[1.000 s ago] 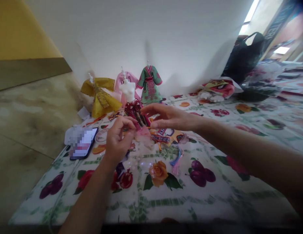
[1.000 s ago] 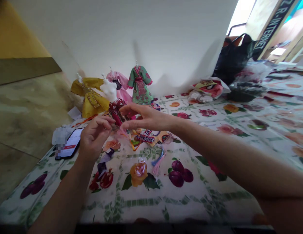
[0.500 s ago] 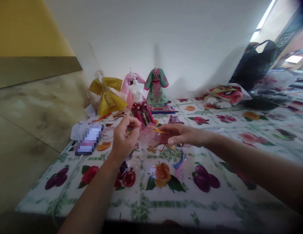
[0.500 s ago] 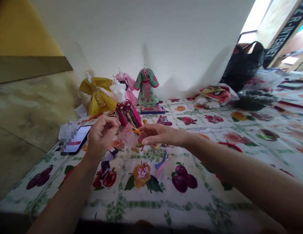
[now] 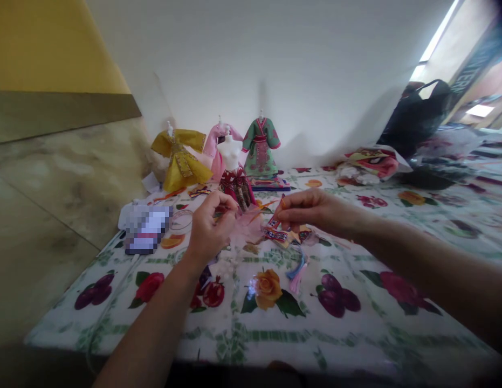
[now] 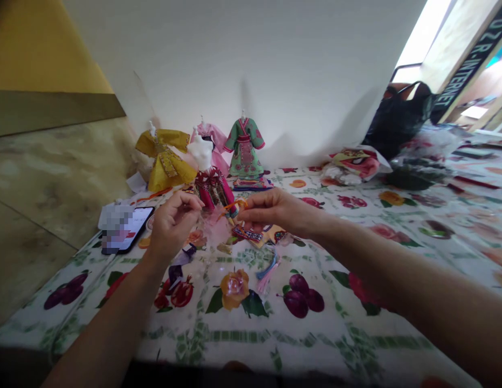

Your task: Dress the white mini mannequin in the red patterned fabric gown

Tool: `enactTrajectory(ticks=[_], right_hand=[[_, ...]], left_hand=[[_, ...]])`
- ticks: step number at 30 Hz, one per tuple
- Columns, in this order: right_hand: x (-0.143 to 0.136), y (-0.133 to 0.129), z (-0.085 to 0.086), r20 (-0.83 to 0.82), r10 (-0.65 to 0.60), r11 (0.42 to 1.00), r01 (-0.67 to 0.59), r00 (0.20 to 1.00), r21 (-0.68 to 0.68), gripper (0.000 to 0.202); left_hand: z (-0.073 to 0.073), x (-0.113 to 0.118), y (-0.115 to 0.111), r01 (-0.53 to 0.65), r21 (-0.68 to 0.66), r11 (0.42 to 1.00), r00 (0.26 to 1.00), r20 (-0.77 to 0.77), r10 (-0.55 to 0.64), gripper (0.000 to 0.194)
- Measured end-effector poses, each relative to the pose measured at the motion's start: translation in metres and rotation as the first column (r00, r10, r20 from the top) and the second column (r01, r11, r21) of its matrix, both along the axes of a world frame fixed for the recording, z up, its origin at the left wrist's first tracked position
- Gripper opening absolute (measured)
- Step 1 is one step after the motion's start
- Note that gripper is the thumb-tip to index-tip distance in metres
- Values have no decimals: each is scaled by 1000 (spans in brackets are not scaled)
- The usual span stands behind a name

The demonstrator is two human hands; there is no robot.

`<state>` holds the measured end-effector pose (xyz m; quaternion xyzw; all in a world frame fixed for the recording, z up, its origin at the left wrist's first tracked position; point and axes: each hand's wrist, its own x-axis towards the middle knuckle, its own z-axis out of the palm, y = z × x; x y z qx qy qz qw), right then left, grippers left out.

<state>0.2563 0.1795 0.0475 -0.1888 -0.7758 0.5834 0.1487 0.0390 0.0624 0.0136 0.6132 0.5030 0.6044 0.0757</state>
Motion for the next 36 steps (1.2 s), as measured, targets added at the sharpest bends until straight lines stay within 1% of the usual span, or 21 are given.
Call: enactTrajectory(ticks=[2, 5, 8, 11, 14, 18, 20, 24, 28, 32, 36], right_hand=[[-4, -4, 14, -65, -11, 1000, 12, 998, 1, 22], [-15, -11, 30, -140, 2, 997, 8, 990, 72, 19], [-26, -17, 40, -170, 37, 983, -5, 985, 186, 16], [-35, -20, 47, -167, 81, 953, -28, 983, 300, 17], [-39, -19, 49, -103, 137, 889, -76, 985, 452, 18], [-43, -17, 50, 3, 172, 762, -135, 985, 633, 19], [-44, -17, 52, 48, 187, 707, -168, 981, 687, 22], [-44, -18, 58, 162, 255, 650, -293, 953, 701, 32], [-42, -19, 61, 301, 259, 600, -397, 918, 695, 29], [-44, -19, 58, 439, 231, 600, -482, 868, 638, 22], [-47, -19, 57, 516, 242, 586, -548, 822, 597, 20]], left_hand=[[0, 1, 0, 11, -4, 1000, 1000, -5, -11, 12], [0, 2, 1, 29, -8, 1000, 1000, 0, -29, 12], [-1, 4, 1, 42, -17, 999, 999, 15, -41, 12], [-1, 5, 1, 61, -26, 998, 998, 31, -60, 10], [-1, 6, 1, 81, 1, 997, 996, 36, -81, 9], [-2, 5, 2, 76, 0, 997, 996, 39, -76, 8], [-4, 4, 3, 76, -20, 997, 996, 44, -75, 7], [-7, 2, 5, 76, -16, 997, 996, 46, -75, 10], [-6, 3, 4, 67, 22, 998, 998, 18, -68, 12], [-3, 6, 2, 83, 19, 996, 996, 24, -83, 11], [-3, 6, 1, 73, -1, 997, 997, 30, -73, 9]])
